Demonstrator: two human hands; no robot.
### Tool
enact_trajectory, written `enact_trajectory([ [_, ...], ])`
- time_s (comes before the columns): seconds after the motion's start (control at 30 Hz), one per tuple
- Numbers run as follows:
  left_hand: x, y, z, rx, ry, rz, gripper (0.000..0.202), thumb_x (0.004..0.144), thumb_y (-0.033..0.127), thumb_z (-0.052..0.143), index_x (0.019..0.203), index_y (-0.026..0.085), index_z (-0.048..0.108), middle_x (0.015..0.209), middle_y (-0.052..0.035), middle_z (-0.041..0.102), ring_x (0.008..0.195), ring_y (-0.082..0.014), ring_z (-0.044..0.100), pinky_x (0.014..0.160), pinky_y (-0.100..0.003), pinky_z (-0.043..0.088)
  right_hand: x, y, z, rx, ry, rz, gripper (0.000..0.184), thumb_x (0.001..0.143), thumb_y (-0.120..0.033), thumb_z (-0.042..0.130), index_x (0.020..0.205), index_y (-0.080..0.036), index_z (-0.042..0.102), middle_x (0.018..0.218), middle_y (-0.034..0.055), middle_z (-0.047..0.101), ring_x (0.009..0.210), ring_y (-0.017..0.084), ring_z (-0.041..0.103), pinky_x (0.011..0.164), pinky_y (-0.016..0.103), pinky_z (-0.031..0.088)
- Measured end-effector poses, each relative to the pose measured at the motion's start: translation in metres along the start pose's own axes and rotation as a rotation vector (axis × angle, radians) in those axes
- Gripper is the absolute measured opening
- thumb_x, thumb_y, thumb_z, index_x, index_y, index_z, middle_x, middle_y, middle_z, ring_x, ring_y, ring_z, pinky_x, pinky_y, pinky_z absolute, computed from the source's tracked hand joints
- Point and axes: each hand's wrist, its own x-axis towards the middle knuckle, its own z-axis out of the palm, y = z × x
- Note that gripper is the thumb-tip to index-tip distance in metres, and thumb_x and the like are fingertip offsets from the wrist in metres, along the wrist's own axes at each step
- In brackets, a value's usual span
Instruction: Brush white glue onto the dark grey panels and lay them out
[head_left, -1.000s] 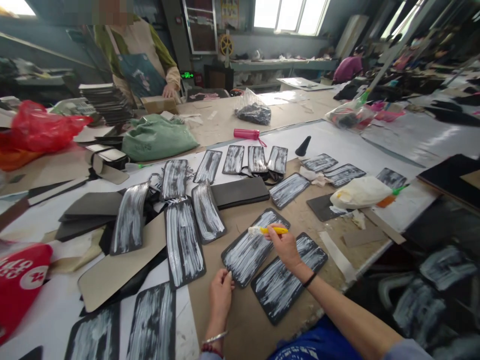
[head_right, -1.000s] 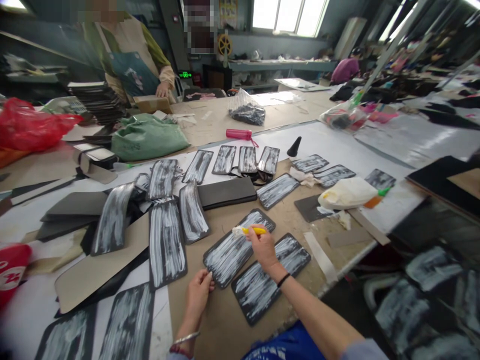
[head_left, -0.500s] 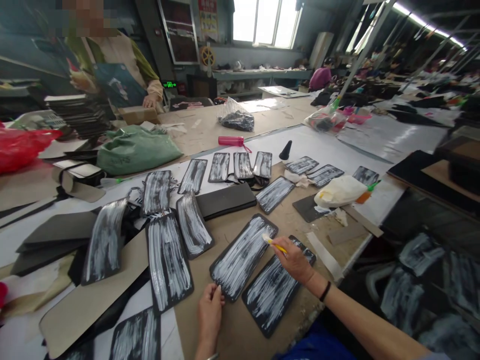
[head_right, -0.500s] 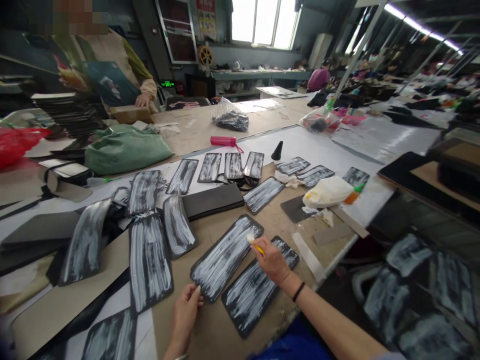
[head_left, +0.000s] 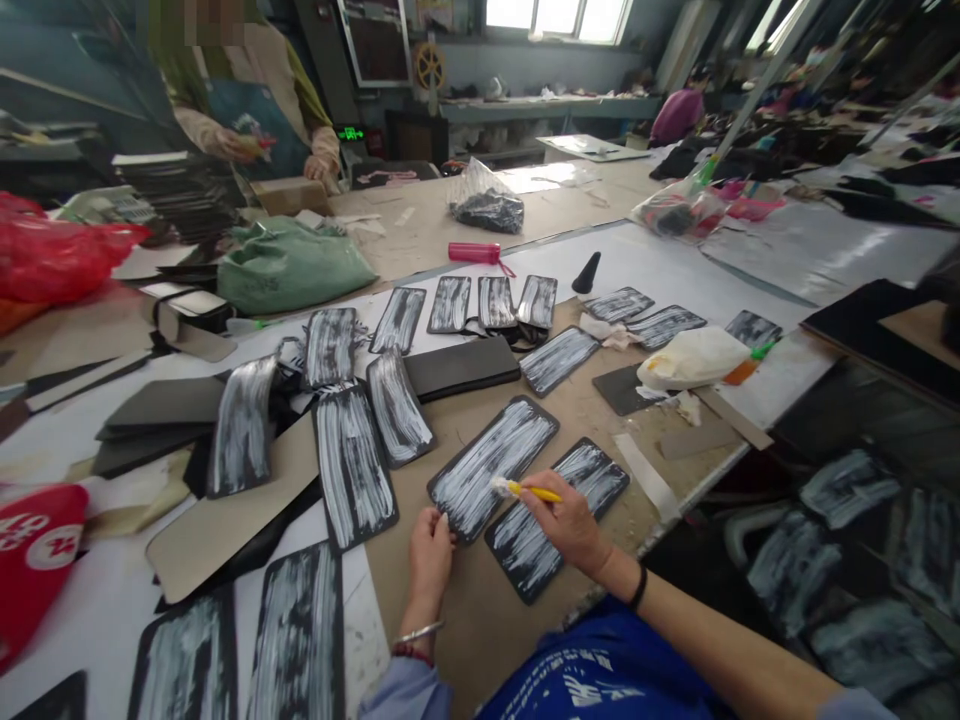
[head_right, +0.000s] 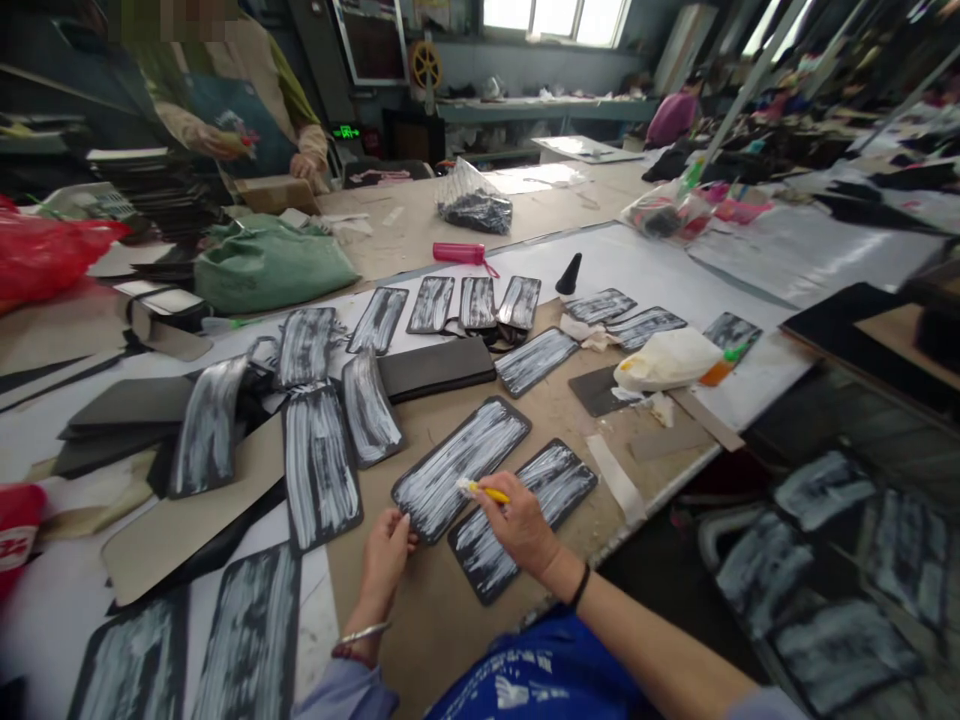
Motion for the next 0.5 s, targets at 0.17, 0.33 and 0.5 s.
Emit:
enact_trajectory([
  [0.17, -0.002, 0.003, 0.004, 0.019, -0.007, -0.014, 0.012, 0.069, 0.03, 0.049, 0.067, 0.021, 0.041, 0.047, 0.0059, 0.048, 0.042, -0.0119, 0.05, 0.04, -0.023, 0.04, -0.009, -0.001, 0.02, 0.162, 0.016, 0.175, 0.027, 0.088, -0.04, 0.047, 0.082, -0.019, 0.063, 0.082, 0.0058, 0.062, 0.068, 0.018, 0.062, 0.063, 0.03, 0.054],
  [0.33, -0.001, 0.003, 0.004, 0.019, -0.021, -0.022, 0.011, 0.071, 0.026, 0.05, 0.067, 0.021, 0.041, 0.044, 0.007, 0.047, 0.04, -0.012, 0.051, 0.04, -0.023, 0.042, 0.015, 0.026, -0.016, -0.105, 0.261, 0.096, 0.031, 0.084, -0.046, 0.049, 0.08, -0.019, 0.063, 0.081, 0.008, 0.063, 0.078, 0.024, 0.06, 0.077, 0.041, 0.05],
  [0.5, -0.003, 0.005, 0.004, -0.003, -0.016, -0.031, 0.01, 0.07, 0.026, 0.051, 0.07, 0.021, 0.043, 0.047, 0.006, 0.05, 0.042, -0.0126, 0.053, 0.042, -0.025, 0.045, 0.007, 0.007, -0.016, 0.059, 0.198, 0.163, 0.03, 0.086, -0.046, 0.05, 0.086, -0.019, 0.062, 0.087, 0.0079, 0.063, 0.076, 0.021, 0.062, 0.073, 0.036, 0.053],
])
